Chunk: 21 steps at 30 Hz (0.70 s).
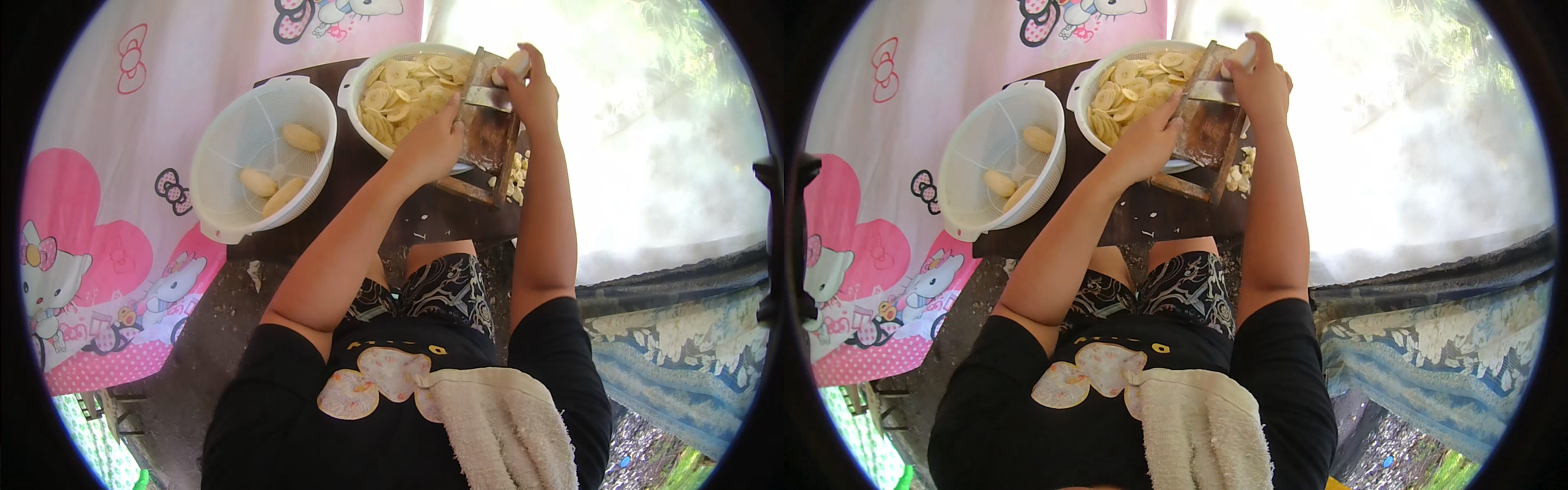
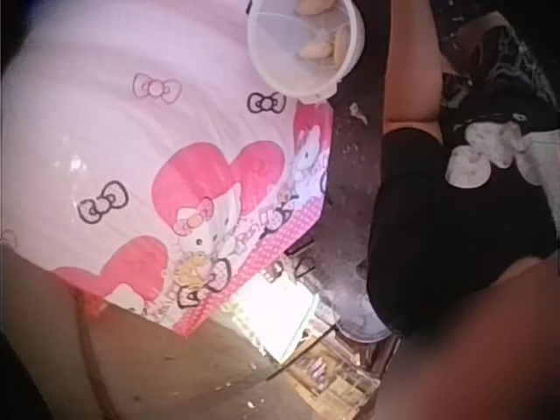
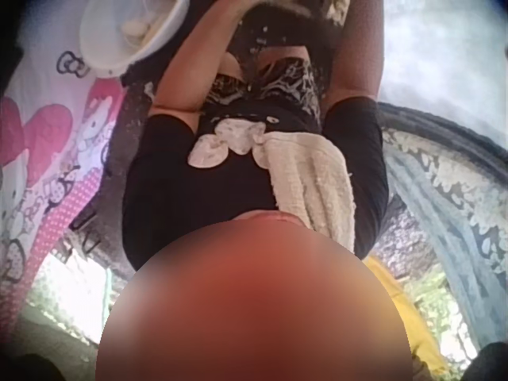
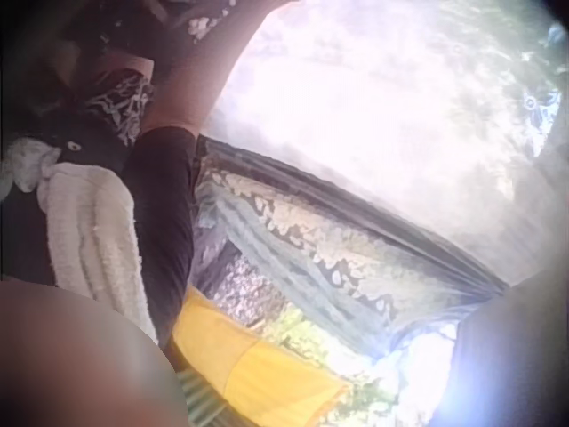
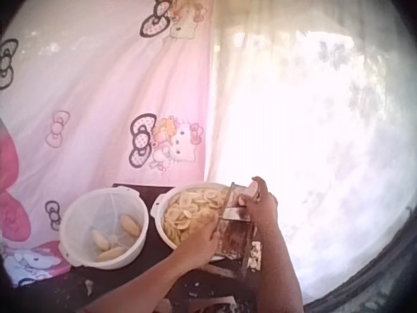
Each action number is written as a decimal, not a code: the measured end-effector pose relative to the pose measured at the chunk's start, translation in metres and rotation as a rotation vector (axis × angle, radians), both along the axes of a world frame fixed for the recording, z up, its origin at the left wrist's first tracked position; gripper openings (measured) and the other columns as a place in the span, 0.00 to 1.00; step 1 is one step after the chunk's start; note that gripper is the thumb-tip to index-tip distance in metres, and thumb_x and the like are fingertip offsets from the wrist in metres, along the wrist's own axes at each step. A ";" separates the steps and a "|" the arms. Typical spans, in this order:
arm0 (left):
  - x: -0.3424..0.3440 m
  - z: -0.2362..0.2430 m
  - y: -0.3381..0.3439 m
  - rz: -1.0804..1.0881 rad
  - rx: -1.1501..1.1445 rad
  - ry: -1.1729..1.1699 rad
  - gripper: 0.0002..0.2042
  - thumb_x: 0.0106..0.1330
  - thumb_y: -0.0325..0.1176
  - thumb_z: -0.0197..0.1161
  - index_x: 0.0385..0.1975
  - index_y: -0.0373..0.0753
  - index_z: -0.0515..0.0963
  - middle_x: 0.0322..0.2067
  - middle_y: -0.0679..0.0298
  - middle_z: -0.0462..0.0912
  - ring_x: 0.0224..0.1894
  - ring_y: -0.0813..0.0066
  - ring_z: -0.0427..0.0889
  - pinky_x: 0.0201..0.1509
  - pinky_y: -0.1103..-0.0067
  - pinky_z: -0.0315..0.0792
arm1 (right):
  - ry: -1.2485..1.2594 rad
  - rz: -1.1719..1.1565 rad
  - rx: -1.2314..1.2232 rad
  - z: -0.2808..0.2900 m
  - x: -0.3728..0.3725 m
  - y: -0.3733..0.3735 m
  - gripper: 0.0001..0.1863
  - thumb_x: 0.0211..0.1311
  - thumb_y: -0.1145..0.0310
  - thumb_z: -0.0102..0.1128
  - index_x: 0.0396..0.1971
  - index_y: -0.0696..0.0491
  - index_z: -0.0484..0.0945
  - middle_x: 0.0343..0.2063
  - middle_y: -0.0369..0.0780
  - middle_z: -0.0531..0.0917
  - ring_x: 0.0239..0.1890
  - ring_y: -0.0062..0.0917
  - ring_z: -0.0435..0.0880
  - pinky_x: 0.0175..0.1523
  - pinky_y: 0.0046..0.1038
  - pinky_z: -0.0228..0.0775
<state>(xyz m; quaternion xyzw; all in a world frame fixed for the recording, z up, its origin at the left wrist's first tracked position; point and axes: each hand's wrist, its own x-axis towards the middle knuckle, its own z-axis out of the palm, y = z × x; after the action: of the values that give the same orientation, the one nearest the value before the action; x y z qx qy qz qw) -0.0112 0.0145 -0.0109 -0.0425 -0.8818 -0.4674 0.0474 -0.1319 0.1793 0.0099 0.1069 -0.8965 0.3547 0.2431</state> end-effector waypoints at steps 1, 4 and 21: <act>0.001 0.001 0.001 0.003 -0.002 -0.008 0.27 0.71 0.40 0.45 0.69 0.39 0.58 0.57 0.39 0.72 0.60 0.46 0.71 0.65 0.67 0.62 | 0.009 0.058 -0.025 -0.002 0.017 0.003 0.30 0.57 0.59 0.63 0.60 0.42 0.67 0.39 0.47 0.84 0.46 0.44 0.79 0.61 0.41 0.61; 0.000 0.003 0.000 0.000 0.019 -0.047 0.27 0.71 0.41 0.45 0.69 0.39 0.57 0.57 0.39 0.71 0.61 0.47 0.71 0.65 0.67 0.62 | 0.084 0.243 -0.134 -0.015 0.087 0.007 0.30 0.52 0.68 0.66 0.58 0.47 0.70 0.44 0.45 0.83 0.48 0.41 0.80 0.62 0.40 0.61; -0.001 0.000 0.000 0.026 0.001 -0.018 0.27 0.71 0.40 0.46 0.69 0.40 0.58 0.58 0.39 0.71 0.61 0.47 0.71 0.66 0.68 0.62 | 0.099 0.231 -0.109 -0.022 0.110 0.014 0.30 0.53 0.65 0.66 0.59 0.47 0.71 0.42 0.46 0.83 0.49 0.42 0.77 0.60 0.40 0.64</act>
<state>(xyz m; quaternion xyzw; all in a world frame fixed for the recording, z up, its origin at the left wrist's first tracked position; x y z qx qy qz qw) -0.0119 0.0146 -0.0106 -0.0266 -0.8824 -0.4676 0.0455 -0.0220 0.1931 -0.0124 0.2134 -0.8446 0.4226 0.2502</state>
